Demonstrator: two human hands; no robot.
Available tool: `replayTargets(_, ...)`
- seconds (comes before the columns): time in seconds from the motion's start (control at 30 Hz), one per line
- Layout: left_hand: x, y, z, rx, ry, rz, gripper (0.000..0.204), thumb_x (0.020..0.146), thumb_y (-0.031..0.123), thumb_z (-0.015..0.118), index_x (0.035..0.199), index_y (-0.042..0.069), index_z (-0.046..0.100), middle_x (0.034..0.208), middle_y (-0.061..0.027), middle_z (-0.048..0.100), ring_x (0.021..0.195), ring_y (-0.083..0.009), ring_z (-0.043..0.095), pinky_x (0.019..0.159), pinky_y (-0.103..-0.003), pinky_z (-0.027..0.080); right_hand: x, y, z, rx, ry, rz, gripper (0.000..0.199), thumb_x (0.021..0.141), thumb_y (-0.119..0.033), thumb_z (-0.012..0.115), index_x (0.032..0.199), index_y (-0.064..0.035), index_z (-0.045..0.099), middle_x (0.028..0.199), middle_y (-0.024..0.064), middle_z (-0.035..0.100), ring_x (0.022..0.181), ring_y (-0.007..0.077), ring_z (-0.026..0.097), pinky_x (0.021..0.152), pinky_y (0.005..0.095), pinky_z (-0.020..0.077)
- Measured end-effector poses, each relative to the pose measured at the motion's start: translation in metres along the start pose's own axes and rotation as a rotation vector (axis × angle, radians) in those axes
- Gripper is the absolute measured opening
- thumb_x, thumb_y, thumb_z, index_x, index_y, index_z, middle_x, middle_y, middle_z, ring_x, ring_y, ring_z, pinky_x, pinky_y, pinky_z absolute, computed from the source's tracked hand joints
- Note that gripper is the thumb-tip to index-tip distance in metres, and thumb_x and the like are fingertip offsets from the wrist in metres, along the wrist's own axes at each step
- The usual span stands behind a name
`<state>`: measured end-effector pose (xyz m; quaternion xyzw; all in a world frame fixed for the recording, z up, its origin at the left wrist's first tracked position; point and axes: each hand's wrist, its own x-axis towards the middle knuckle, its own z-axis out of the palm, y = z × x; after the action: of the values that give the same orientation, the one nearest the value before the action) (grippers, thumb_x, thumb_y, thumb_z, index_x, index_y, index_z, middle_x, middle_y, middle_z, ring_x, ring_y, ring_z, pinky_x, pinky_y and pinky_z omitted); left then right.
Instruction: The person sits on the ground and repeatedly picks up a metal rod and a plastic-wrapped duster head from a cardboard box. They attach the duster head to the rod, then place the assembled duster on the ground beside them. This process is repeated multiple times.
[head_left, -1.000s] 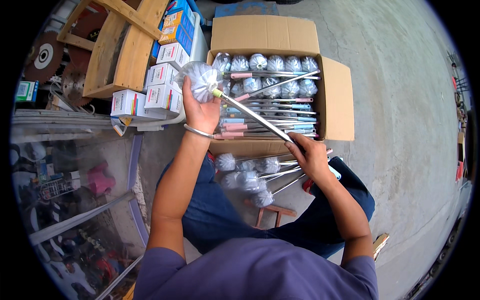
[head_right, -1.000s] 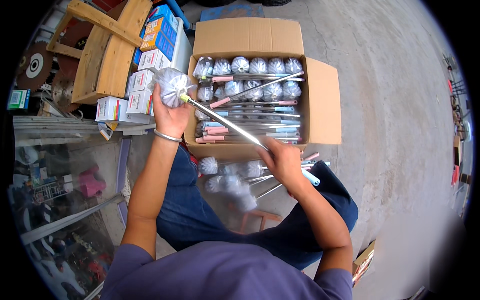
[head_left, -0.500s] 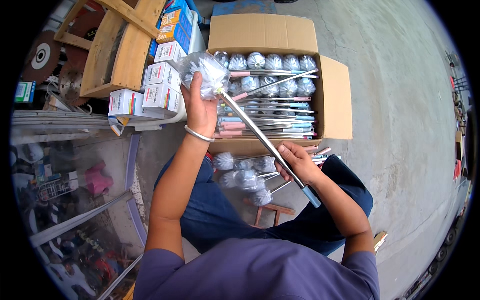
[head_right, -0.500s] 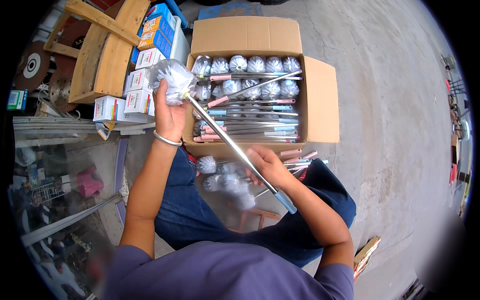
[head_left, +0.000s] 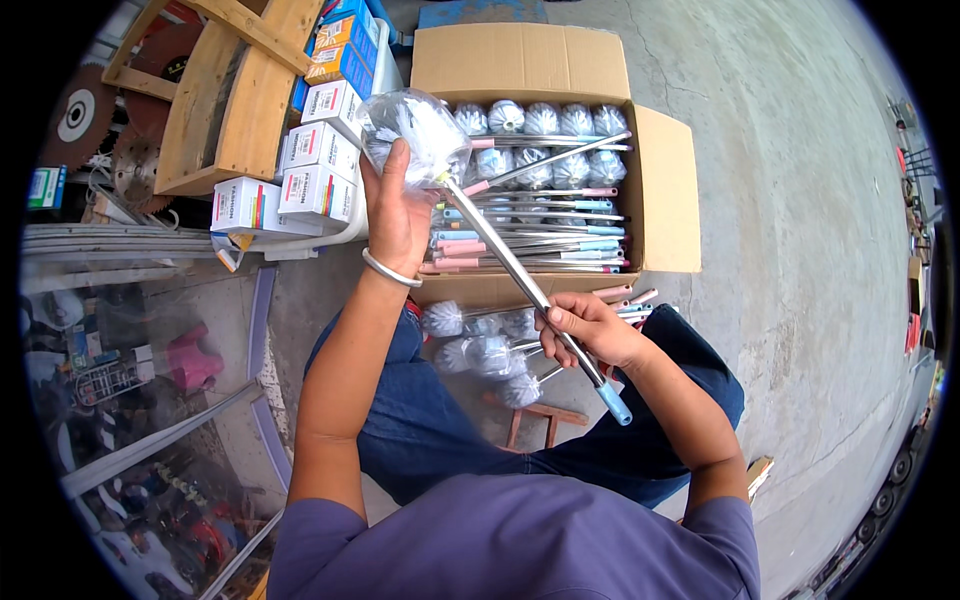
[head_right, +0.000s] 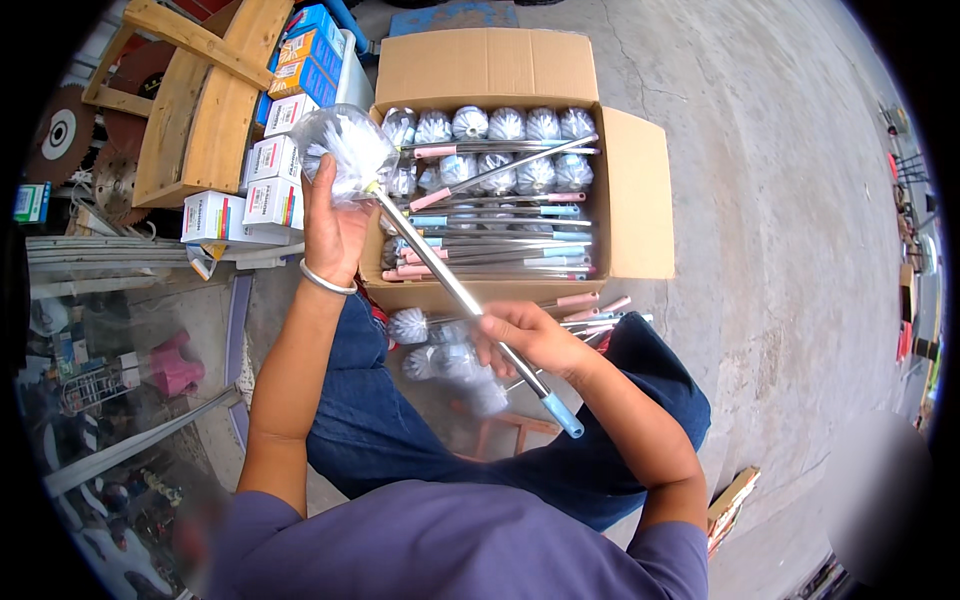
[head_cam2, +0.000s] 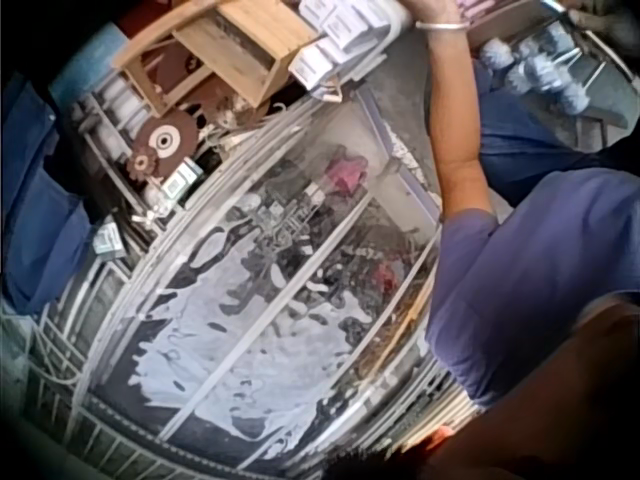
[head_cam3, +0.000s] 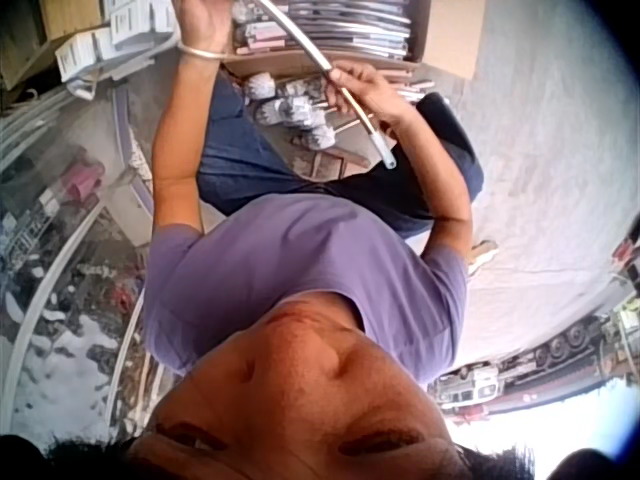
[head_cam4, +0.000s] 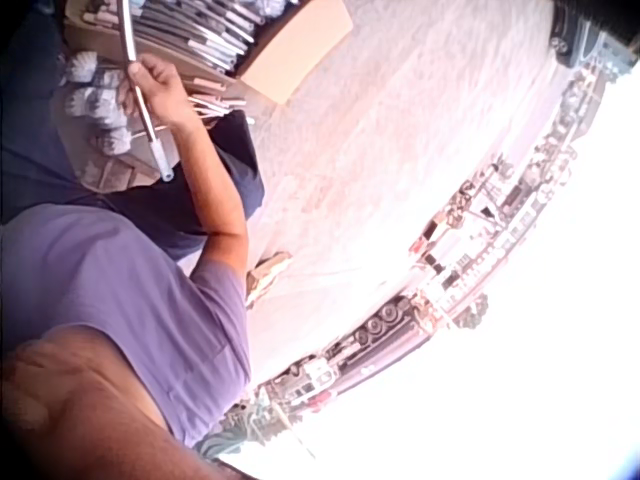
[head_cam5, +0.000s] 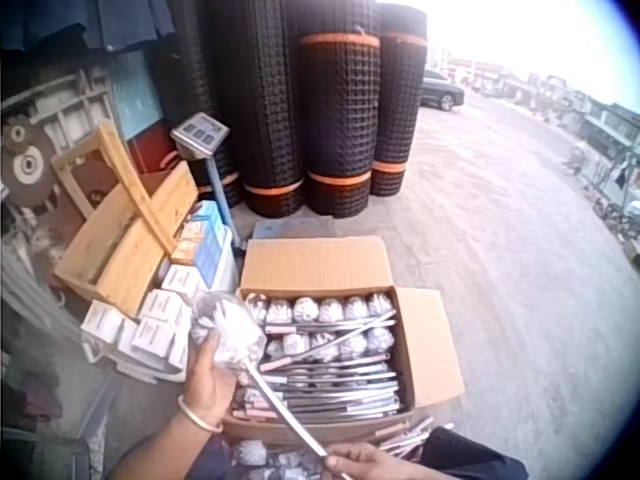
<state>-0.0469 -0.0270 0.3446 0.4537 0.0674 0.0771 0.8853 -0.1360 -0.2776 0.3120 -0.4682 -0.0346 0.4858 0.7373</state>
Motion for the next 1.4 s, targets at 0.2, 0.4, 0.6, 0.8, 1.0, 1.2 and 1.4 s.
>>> replayTargets(0.2, 0.0, -0.008, -0.002, -0.022, -0.149, -0.16, 0.05, 0.09, 0.029, 0.058, 0.13, 0.009, 0.036, 0.121, -0.0109, 0.051, 0.106, -0.0221, 0.054, 0.085, -0.039, 0.049, 0.004, 0.006, 0.003, -0.227, 0.138, -0.085, 0.033, 0.1, -0.032, 0.035, 0.101, -0.0018, 0.05, 0.069, 0.0049, 0.056, 0.05, 0.0069, 0.051, 0.045, 0.0173, 0.0411)
replayTargets(0.4, -0.007, -0.011, 0.009, -0.057, -0.218, -0.239, 0.046, 0.088, 0.009, 0.058, 0.128, 0.004, 0.036, 0.119, -0.0163, 0.053, 0.101, -0.0235, 0.059, 0.083, -0.036, 0.052, 0.006, 0.009, 0.001, -0.163, 0.137, -0.114, 0.036, 0.1, -0.034, 0.031, 0.102, -0.0023, 0.048, 0.066, 0.0045, 0.054, 0.046, 0.0067, 0.047, 0.044, 0.0175, 0.0388)
replayTargets(0.6, -0.002, -0.009, 0.011, 0.24, -0.112, -0.035, 0.066, 0.087, 0.003, 0.054, 0.138, 0.016, 0.015, 0.122, -0.0178, 0.048, 0.096, -0.0298, 0.062, 0.077, -0.038, 0.057, 0.01, 0.015, 0.013, -0.188, 0.17, -0.099, 0.035, 0.1, -0.034, 0.03, 0.101, -0.0039, 0.048, 0.062, 0.0032, 0.051, 0.044, 0.0059, 0.042, 0.041, 0.0179, 0.0341)
replayTargets(0.8, 0.002, -0.007, 0.011, 0.301, -0.184, -0.001, 0.048, 0.095, 0.015, 0.043, 0.137, 0.013, 0.022, 0.117, -0.0188, 0.052, 0.095, -0.0315, 0.063, 0.077, -0.039, 0.056, 0.018, 0.031, 0.019, -0.352, 0.311, -0.298, 0.032, 0.1, -0.033, 0.034, 0.095, -0.0044, 0.049, 0.058, 0.0013, 0.047, 0.044, 0.0067, 0.039, 0.043, 0.0197, 0.0322)
replayTargets(1.0, 0.006, -0.031, 0.004, -0.216, -0.147, -0.243, 0.031, 0.093, 0.019, 0.052, 0.118, 0.002, 0.046, 0.111, -0.0187, 0.057, 0.103, -0.0283, 0.059, 0.091, -0.04, 0.05, 0.023, 0.043, 0.023, -0.525, 0.491, -0.373, 0.029, 0.099, -0.029, 0.037, 0.09, -0.0032, 0.047, 0.055, 0.0021, 0.047, 0.047, 0.009, 0.044, 0.046, 0.0237, 0.0344)
replayTargets(1.2, 0.009, -0.028, 0.001, -0.439, -0.194, -0.542, 0.03, 0.09, 0.018, 0.057, 0.112, -0.002, 0.051, 0.108, -0.0172, 0.06, 0.106, -0.029, 0.057, 0.097, -0.042, 0.046, 0.02, 0.042, 0.024, -0.669, 0.567, -0.398, 0.029, 0.099, -0.028, 0.038, 0.09, -0.0022, 0.046, 0.054, 0.0046, 0.049, 0.047, 0.0124, 0.047, 0.048, 0.0268, 0.0383)
replayTargets(1.4, 0.006, -0.033, 0.003, -0.402, -0.251, -0.353, 0.03, 0.092, 0.022, 0.05, 0.109, -0.002, 0.056, 0.106, -0.0136, 0.063, 0.105, -0.0246, 0.059, 0.099, -0.042, 0.044, 0.017, 0.035, 0.032, -0.531, 0.465, -0.387, 0.034, 0.099, -0.034, 0.034, 0.089, -0.0041, 0.045, 0.051, 0.0042, 0.047, 0.042, 0.0115, 0.044, 0.043, 0.0239, 0.0359)
